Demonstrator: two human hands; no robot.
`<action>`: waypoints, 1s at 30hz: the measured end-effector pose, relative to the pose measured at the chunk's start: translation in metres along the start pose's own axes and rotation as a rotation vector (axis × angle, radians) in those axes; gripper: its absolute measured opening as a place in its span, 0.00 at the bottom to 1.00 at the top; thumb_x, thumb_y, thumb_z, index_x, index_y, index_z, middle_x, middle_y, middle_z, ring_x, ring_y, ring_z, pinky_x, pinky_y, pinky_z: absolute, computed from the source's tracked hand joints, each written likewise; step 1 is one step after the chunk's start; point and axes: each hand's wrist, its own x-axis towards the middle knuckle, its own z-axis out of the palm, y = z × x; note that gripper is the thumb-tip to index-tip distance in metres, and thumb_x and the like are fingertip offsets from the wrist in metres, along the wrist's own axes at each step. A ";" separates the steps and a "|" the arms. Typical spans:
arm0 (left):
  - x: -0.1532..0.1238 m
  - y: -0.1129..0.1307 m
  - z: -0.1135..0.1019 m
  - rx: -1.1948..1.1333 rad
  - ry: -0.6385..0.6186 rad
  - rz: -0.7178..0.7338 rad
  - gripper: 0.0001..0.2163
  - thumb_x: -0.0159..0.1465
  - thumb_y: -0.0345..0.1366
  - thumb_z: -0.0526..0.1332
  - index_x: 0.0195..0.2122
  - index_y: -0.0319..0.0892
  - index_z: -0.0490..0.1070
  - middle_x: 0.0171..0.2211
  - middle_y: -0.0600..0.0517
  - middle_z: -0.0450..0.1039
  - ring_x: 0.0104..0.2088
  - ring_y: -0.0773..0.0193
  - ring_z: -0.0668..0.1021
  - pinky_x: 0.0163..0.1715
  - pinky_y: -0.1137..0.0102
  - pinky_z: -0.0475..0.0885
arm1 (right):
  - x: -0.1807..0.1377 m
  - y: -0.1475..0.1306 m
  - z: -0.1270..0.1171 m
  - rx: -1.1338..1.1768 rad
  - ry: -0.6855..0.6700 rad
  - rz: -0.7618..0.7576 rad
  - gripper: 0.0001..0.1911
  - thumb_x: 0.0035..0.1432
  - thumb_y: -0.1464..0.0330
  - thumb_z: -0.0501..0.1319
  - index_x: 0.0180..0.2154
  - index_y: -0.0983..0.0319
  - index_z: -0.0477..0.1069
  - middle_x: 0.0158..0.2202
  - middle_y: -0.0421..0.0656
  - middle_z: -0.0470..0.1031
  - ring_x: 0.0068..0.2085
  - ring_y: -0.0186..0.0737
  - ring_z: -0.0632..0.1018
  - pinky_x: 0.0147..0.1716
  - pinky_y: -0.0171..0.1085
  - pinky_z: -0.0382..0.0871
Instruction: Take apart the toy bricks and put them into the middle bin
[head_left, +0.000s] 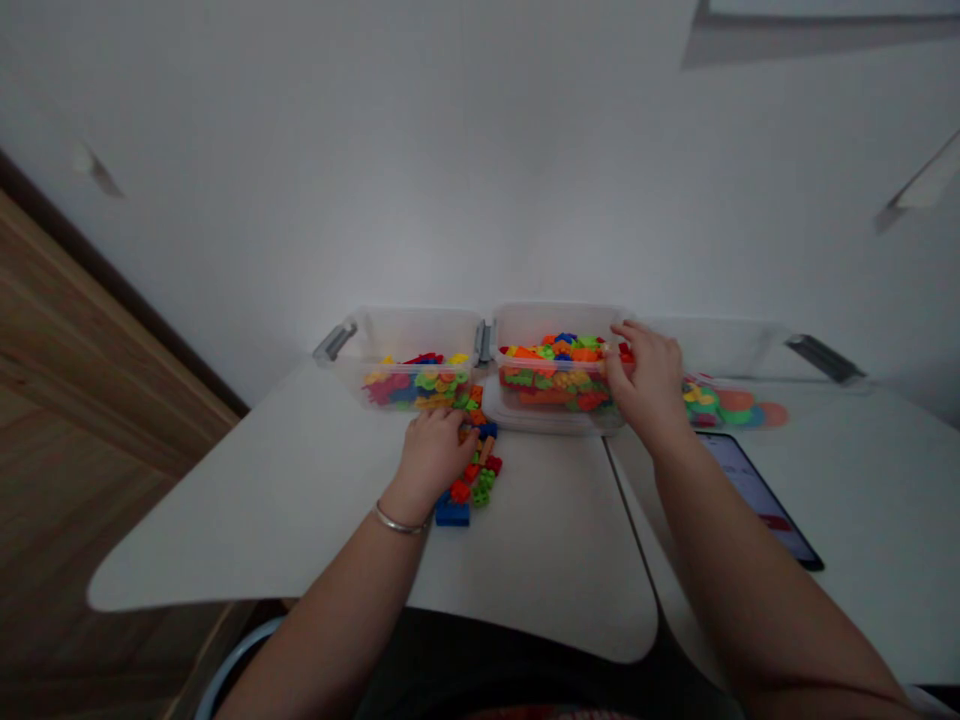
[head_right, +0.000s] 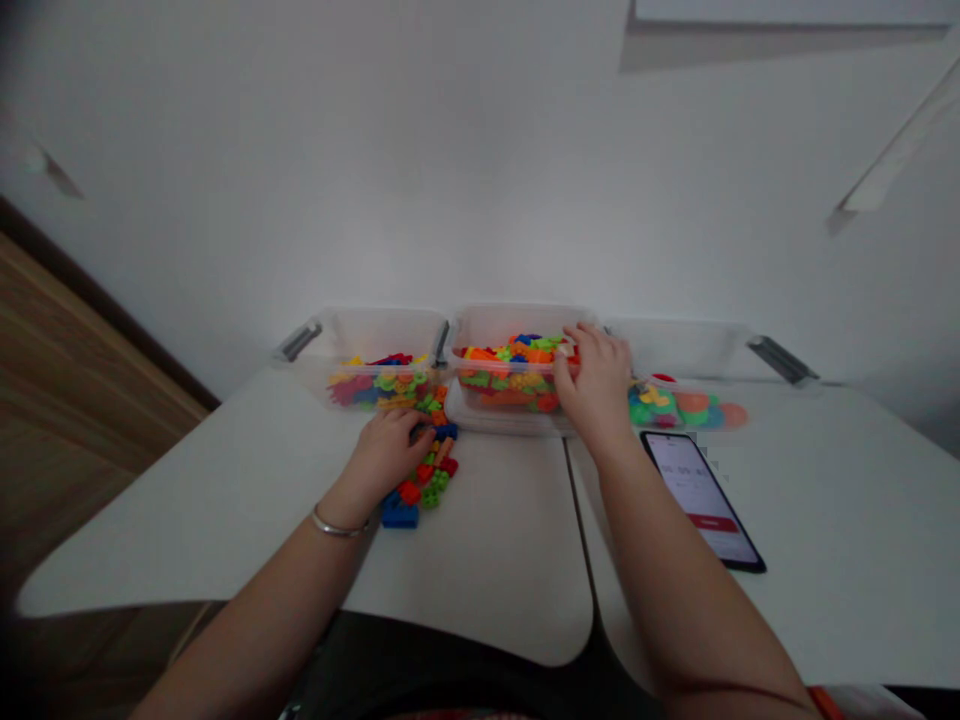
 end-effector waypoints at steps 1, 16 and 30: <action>0.000 -0.001 0.001 -0.014 0.004 0.010 0.13 0.67 0.39 0.58 0.46 0.41 0.78 0.47 0.44 0.79 0.51 0.50 0.77 0.54 0.58 0.71 | 0.001 -0.002 -0.002 0.005 0.029 -0.015 0.21 0.62 0.62 0.53 0.53 0.62 0.72 0.56 0.55 0.75 0.57 0.55 0.73 0.60 0.60 0.60; 0.003 0.001 -0.001 -0.011 0.012 0.044 0.12 0.68 0.38 0.58 0.47 0.41 0.78 0.47 0.44 0.78 0.52 0.50 0.75 0.55 0.58 0.70 | -0.028 -0.075 -0.011 0.416 -0.578 -0.404 0.13 0.63 0.69 0.58 0.48 0.60 0.75 0.51 0.49 0.78 0.54 0.46 0.76 0.55 0.48 0.71; 0.002 0.007 -0.004 0.027 0.002 0.001 0.15 0.68 0.35 0.58 0.53 0.43 0.76 0.51 0.44 0.76 0.55 0.51 0.74 0.56 0.60 0.69 | -0.064 -0.083 0.023 0.298 -0.903 -0.498 0.24 0.63 0.76 0.55 0.59 0.62 0.72 0.57 0.49 0.77 0.59 0.47 0.74 0.60 0.49 0.67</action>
